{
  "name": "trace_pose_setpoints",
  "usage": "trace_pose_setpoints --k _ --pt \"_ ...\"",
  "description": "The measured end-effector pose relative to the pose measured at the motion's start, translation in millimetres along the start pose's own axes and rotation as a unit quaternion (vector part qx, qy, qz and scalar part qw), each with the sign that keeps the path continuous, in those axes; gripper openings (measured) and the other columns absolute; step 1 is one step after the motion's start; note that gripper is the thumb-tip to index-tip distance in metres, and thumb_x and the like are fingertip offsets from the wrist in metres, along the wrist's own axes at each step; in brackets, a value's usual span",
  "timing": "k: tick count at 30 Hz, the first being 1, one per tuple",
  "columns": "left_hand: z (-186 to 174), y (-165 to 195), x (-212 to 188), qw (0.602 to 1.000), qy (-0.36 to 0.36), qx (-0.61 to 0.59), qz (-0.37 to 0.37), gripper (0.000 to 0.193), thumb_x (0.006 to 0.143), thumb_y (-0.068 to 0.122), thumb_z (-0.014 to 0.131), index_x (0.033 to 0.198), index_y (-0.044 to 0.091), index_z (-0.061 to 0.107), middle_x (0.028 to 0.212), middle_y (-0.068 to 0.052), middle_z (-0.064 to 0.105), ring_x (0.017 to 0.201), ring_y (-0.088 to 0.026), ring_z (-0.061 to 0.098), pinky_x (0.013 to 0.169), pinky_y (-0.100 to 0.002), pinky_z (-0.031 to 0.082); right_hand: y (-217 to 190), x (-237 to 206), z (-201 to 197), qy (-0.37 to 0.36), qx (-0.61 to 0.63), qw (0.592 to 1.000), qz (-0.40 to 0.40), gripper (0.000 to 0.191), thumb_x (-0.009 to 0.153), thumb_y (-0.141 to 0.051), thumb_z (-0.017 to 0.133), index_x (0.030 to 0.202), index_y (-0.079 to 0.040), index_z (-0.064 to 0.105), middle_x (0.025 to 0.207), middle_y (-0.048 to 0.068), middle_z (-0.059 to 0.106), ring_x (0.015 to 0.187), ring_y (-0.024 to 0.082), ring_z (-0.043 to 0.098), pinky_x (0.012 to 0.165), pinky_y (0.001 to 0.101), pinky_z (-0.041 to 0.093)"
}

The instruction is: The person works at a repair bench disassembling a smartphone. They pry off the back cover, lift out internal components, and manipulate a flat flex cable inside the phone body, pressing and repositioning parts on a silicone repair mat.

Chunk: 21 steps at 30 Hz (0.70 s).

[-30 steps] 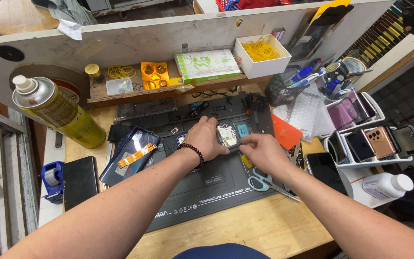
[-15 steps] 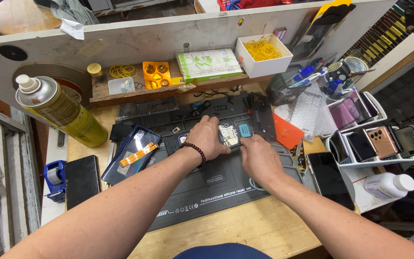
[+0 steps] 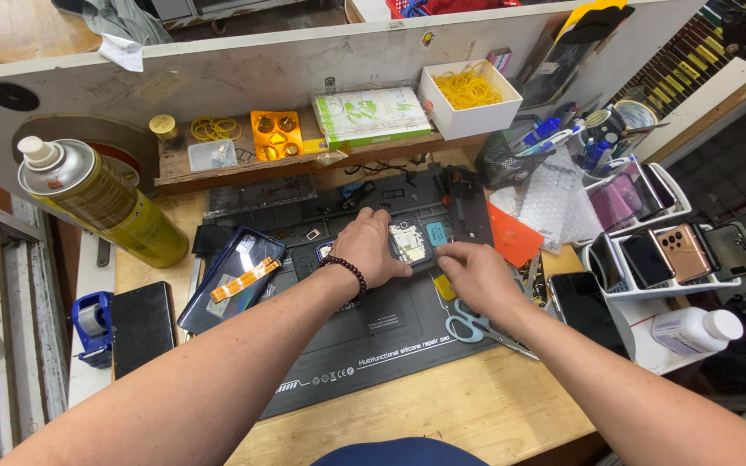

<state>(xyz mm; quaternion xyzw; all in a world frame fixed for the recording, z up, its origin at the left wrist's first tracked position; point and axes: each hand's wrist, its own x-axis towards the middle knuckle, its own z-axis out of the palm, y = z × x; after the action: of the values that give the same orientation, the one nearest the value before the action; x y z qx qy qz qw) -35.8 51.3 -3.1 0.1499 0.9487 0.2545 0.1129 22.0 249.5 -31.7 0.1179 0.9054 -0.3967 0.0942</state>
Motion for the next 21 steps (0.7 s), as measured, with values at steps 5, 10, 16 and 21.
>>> trace_pose_setpoints --k 5,10,16,21 --pt "-1 1 -1 1.000 -0.006 -0.003 -0.006 0.079 0.059 0.033 0.097 0.121 0.001 0.060 0.125 -0.017 0.058 0.118 -0.036 0.061 0.099 -0.044 0.051 -5 6 -7 -0.043 0.066 0.997 -0.016 0.033 0.093 -0.020 0.066 0.121 -0.004 0.075 0.082 0.004 0.076 0.062 0.010 0.062 0.060 0.0283 0.053" --pt "-1 1 -1 1.000 -0.011 -0.004 -0.008 0.077 0.060 0.033 0.097 0.121 0.002 0.061 0.125 -0.016 0.059 0.118 -0.035 0.061 0.100 -0.044 0.051 -8 7 -11 -0.092 0.106 0.990 0.022 0.035 0.092 -0.015 0.067 0.122 0.001 0.073 0.075 0.005 0.067 0.061 0.010 0.057 0.056 0.0292 0.048" --pt "0 1 -1 1.000 -0.005 -0.004 -0.007 0.077 0.060 0.032 0.097 0.121 0.002 0.061 0.125 -0.016 0.059 0.118 -0.035 0.061 0.099 -0.044 0.051 -7 16 -16 -0.110 0.076 0.991 0.019 0.036 0.091 -0.013 0.067 0.123 0.000 0.073 0.075 0.004 0.069 0.062 0.010 0.059 0.058 0.0281 0.050" --pt "1 1 -1 1.000 -0.004 -0.001 -0.006 0.076 0.061 0.032 0.097 0.121 0.002 0.061 0.125 -0.017 0.059 0.119 -0.036 0.061 0.100 -0.045 0.051 -9 27 -21 -0.103 -0.043 0.991 -0.068 0.030 0.089 -0.016 0.071 0.116 -0.004 0.077 0.090 0.006 0.079 0.076 0.015 0.073 0.071 0.0323 0.058"
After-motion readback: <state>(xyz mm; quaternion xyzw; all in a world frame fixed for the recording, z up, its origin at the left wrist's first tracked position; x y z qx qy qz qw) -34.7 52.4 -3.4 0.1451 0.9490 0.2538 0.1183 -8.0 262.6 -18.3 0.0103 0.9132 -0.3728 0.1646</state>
